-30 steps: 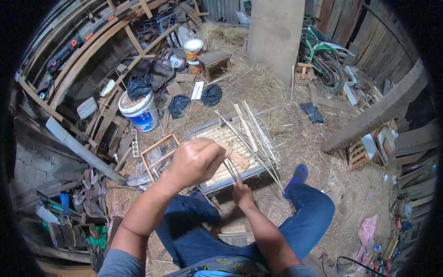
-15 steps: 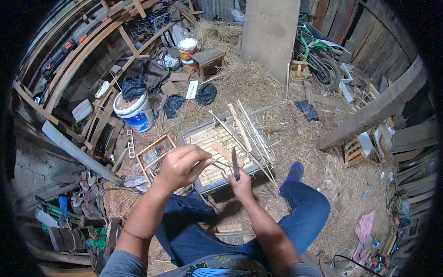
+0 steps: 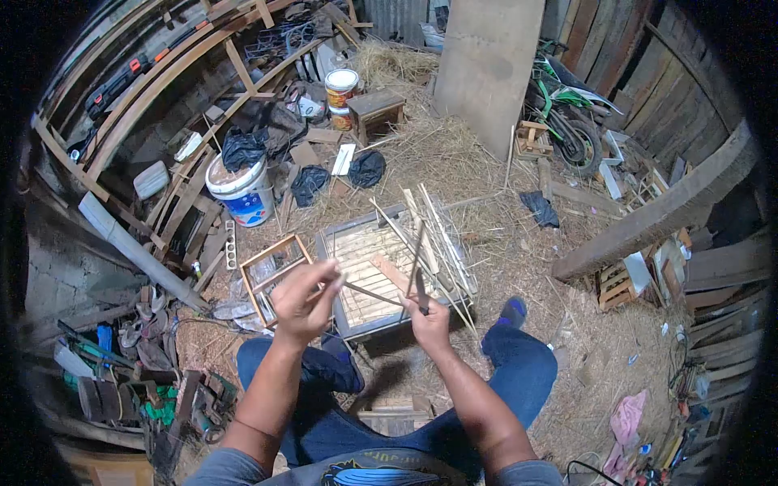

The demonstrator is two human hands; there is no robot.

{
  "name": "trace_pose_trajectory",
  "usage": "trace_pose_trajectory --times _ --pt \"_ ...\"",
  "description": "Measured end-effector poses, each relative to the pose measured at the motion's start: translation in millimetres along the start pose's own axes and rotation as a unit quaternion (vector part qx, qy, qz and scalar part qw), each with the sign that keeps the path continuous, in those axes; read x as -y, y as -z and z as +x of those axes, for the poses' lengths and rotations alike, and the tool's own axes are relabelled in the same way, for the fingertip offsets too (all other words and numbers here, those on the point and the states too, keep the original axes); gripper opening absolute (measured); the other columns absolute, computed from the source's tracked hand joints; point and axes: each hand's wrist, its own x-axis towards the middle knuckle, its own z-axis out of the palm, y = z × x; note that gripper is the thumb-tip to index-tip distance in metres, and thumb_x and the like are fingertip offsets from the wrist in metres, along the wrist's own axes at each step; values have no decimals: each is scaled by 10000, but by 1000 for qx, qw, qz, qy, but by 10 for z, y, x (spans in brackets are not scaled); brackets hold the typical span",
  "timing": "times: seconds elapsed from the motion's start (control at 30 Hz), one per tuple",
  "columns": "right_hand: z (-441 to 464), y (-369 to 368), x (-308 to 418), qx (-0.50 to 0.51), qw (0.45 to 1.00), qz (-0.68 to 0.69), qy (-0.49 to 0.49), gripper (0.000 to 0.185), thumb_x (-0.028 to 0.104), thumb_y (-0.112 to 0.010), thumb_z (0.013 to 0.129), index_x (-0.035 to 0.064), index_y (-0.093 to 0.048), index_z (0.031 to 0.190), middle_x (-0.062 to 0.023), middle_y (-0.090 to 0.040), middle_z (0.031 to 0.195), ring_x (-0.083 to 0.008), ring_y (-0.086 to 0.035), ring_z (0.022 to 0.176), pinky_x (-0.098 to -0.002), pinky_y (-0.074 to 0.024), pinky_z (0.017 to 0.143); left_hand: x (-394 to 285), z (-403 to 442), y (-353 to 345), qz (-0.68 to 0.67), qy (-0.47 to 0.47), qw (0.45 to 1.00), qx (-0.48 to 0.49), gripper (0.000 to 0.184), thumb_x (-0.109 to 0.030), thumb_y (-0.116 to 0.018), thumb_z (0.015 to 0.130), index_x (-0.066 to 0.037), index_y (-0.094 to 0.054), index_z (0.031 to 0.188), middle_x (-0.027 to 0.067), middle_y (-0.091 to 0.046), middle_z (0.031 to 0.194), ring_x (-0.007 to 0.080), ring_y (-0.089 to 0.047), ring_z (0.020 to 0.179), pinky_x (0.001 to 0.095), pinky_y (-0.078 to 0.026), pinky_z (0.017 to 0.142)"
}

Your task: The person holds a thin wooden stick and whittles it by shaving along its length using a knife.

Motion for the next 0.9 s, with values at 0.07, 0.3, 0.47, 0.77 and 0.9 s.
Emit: trace_pose_trajectory --times 0.07,0.3,0.47,0.77,0.9 --pt "-120 79 -50 -33 998 49 -4 83 84 -736 939 2 -735 923 69 -610 727 -15 -491 646 -219 -375 566 -110 59 55 36 64 996 -46 322 59 -768 817 32 -720 1134 166 -735 869 225 -729 733 311 -574 663" --pt "-491 535 -61 -74 993 12 -90 173 153 -747 947 30 -683 844 79 -561 701 -25 -467 629 -229 -357 553 442 -540 -107 -116 320 918 -204 160 -23 -708 942 42 -687 1087 113 -737 933 190 -737 814 301 -601 695" --pt "-569 555 -149 -85 993 9 -86 182 161 -748 948 38 -668 841 82 -542 692 -26 -449 614 -242 -359 547 783 -1300 -502 -264 505 723 -391 126 28 -662 933 48 -607 1044 160 -701 983 268 -737 836 357 -639 779" --pt "-722 549 -239 -64 995 -54 -46 238 222 -774 937 43 -684 808 86 -529 650 -14 -410 550 -249 -316 486 662 -2067 -1684 -285 627 617 -380 179 50 -751 859 34 -616 977 155 -696 1019 230 -708 898 298 -593 816" --pt "-727 598 -219 -2 993 4 -119 242 276 -762 946 48 -723 875 63 -556 632 -27 -451 507 -228 -343 463 482 -2266 -1651 4 490 846 -209 289 -105 -759 909 12 -690 1164 116 -716 1010 181 -674 927 305 -528 863"
